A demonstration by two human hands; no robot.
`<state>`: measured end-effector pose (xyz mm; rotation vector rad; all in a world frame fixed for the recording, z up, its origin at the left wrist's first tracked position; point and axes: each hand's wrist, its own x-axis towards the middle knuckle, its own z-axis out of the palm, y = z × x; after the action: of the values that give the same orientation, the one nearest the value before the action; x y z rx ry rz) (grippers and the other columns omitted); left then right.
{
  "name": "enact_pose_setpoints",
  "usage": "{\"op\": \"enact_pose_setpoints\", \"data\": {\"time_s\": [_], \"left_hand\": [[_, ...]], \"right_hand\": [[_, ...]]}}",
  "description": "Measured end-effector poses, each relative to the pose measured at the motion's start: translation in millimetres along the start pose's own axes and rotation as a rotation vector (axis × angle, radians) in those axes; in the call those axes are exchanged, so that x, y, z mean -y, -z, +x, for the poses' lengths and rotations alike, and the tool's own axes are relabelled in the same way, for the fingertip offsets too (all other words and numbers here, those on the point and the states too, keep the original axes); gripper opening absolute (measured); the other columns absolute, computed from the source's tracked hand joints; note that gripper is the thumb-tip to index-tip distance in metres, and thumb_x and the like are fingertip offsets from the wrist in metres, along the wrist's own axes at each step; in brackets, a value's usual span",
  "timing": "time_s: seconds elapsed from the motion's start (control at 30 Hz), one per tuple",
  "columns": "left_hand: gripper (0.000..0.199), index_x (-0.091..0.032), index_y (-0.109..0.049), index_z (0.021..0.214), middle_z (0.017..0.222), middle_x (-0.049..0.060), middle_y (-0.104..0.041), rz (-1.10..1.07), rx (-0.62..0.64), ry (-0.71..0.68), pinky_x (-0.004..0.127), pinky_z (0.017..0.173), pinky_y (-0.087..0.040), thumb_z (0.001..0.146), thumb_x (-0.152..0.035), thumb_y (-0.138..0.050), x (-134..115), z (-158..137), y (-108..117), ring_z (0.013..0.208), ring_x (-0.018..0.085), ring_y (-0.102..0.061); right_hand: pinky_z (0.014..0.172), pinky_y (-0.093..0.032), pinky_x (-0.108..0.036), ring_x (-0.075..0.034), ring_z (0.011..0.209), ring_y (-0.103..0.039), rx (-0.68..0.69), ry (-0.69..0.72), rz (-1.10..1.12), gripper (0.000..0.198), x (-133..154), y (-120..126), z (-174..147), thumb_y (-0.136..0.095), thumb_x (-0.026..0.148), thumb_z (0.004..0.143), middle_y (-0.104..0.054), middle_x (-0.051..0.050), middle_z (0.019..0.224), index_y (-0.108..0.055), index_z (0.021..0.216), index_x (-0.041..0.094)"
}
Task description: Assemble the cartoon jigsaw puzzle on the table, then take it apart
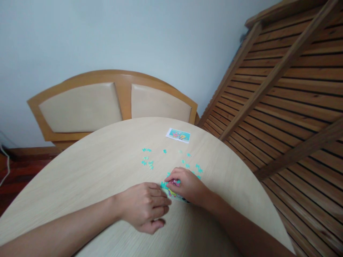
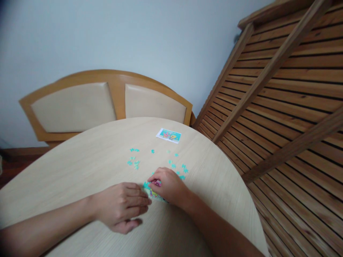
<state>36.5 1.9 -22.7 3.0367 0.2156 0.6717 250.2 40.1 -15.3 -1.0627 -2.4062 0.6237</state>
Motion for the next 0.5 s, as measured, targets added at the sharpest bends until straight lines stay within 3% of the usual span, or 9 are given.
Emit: {"op": "enact_pose_setpoints", "data": {"time_s": [0.3, 0.5], "left_hand": [[0.021, -0.016, -0.066, 0.094, 0.101, 0.011, -0.073, -0.008, 0.004, -0.015, 0.037, 0.085, -0.055, 0.093, -0.029, -0.050, 0.8, 1.3, 1.1, 0.090, 0.023, -0.068], [0.021, -0.016, -0.067, 0.103, 0.114, 0.010, -0.072, -0.023, -0.013, 0.008, 0.037, 0.095, -0.053, 0.093, -0.027, -0.051, 1.6, 2.9, 4.5, 0.107, 0.024, -0.065]], "right_hand": [[0.077, -0.045, -0.030, -0.020, 0.084, -0.064, 0.027, 0.053, -0.153, 0.010, -0.2, -1.0, -1.6, -0.072, 0.028, 0.085, -0.071, -0.005, 0.084, -0.081, 0.087, 0.024], [0.082, -0.044, -0.030, -0.019, 0.090, -0.065, -0.001, 0.071, -0.161, 0.015, -8.8, 9.5, 0.5, -0.067, 0.029, 0.090, -0.073, -0.004, 0.092, -0.078, 0.099, 0.023]]}}
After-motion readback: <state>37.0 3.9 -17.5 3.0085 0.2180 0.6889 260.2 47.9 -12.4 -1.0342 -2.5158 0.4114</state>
